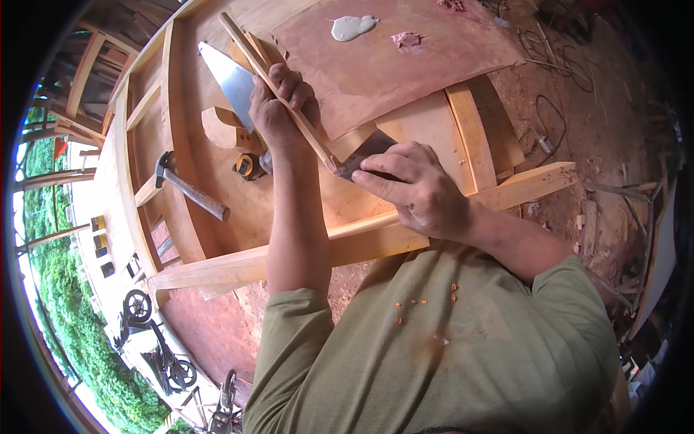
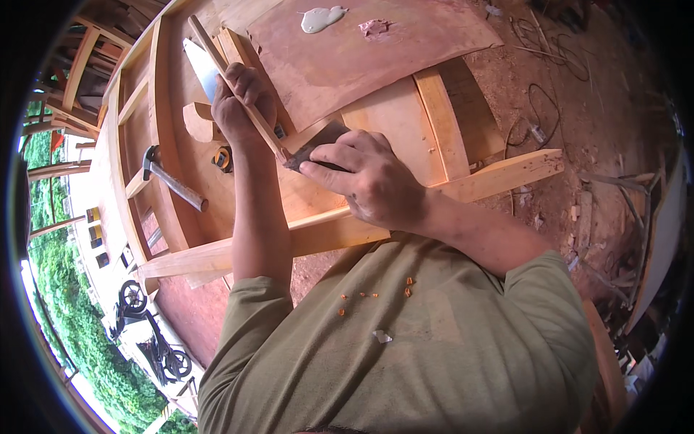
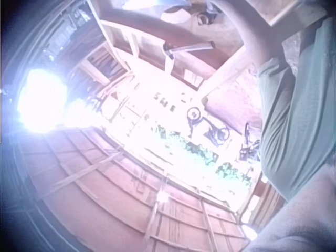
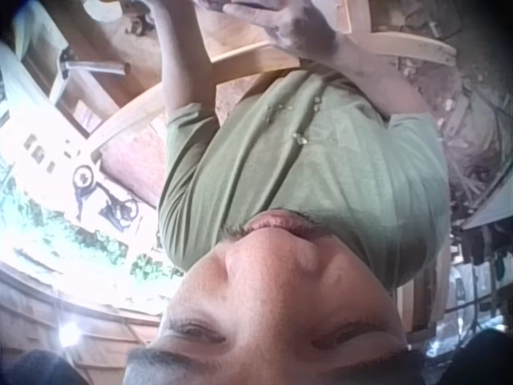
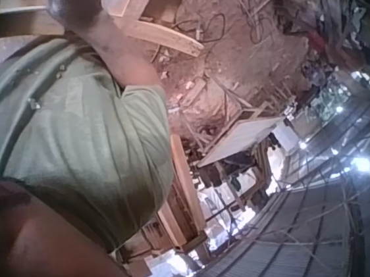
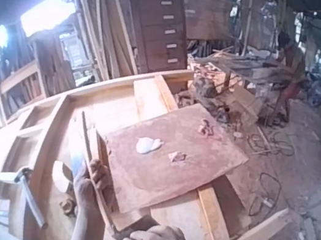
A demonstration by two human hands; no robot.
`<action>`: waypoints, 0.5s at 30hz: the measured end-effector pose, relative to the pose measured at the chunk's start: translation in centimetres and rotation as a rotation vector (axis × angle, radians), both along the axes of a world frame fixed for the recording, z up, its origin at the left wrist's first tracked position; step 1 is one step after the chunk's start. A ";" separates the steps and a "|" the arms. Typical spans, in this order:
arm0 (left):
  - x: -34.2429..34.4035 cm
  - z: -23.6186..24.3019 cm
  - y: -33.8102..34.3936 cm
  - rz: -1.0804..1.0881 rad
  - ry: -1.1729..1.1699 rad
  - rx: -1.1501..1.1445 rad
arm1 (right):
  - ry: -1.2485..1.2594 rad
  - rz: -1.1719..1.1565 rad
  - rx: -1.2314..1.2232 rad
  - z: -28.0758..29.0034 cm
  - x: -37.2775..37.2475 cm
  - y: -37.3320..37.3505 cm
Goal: The person aligns a curved wooden piece with a joint on a frame and strikes it with a hammer. They then use a hand-held spreader to apply a paste from a board onto a wooden dowel and into the joint area.
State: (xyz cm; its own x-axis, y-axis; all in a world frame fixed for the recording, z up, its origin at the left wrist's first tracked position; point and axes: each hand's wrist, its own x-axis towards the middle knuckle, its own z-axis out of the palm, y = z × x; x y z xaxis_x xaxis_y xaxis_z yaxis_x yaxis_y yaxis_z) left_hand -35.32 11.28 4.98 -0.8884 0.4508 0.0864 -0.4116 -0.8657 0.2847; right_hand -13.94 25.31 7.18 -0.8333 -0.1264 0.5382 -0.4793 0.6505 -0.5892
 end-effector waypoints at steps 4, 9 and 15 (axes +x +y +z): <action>0.0 0.3 0.0 -0.012 -0.002 -0.002 | -0.010 0.046 -0.165 -0.1 0.0 1.0; 0.2 0.3 0.2 -0.009 0.039 -0.048 | -0.089 0.042 -0.464 -0.3 -1.2 -0.8; -0.1 0.0 -0.1 0.010 -0.004 -0.094 | 0.027 -0.033 -0.109 -1.5 -0.6 -1.4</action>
State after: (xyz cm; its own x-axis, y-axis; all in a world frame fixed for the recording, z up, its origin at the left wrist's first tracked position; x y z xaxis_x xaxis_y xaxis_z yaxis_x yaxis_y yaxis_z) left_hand -35.39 11.14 4.96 -0.8930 0.4483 0.0399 -0.4049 -0.8390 0.3635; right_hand -14.52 23.91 5.69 -0.8207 -0.0389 0.5700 -0.4757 0.5990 -0.6441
